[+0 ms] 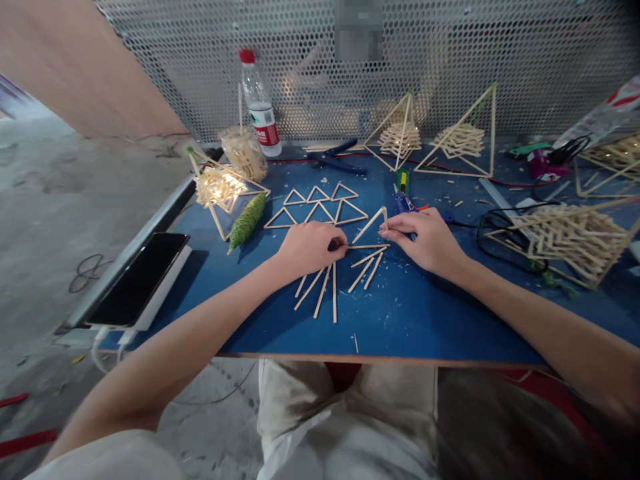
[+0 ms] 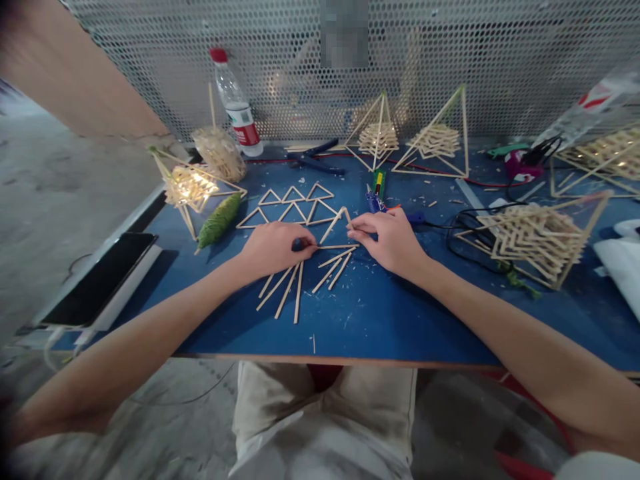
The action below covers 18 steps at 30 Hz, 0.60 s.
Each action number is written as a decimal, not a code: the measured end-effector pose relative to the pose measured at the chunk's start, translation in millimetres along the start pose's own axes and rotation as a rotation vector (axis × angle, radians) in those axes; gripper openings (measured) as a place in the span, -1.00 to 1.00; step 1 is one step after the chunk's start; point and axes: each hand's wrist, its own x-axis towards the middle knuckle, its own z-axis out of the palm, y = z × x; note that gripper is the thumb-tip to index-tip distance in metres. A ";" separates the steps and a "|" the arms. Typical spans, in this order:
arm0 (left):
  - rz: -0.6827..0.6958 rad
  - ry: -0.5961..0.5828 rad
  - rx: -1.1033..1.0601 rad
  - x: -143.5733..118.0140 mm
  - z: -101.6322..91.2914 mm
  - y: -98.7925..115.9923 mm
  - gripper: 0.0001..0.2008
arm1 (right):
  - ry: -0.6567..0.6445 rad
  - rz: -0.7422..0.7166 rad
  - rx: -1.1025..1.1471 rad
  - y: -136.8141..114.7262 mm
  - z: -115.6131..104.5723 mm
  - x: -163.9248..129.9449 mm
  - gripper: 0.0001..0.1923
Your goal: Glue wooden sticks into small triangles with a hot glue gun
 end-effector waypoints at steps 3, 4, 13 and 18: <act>-0.022 0.013 -0.006 0.2 1.1 1.1 -0.92 | -0.018 0.003 -0.007 1.2 -3.3 -0.5 -0.76; -0.027 0.018 -0.010 0.3 1.4 1.8 -0.92 | -0.020 0.004 -0.009 1.3 -4.5 -0.7 -0.78; -0.063 0.013 -0.010 1.0 2.4 3.6 -0.90 | -0.016 -0.004 -0.085 5.7 -5.0 -1.1 -0.85; -0.042 0.026 -0.019 1.1 1.9 3.3 -0.89 | -0.037 -0.007 -0.085 8.0 -0.7 0.3 -0.82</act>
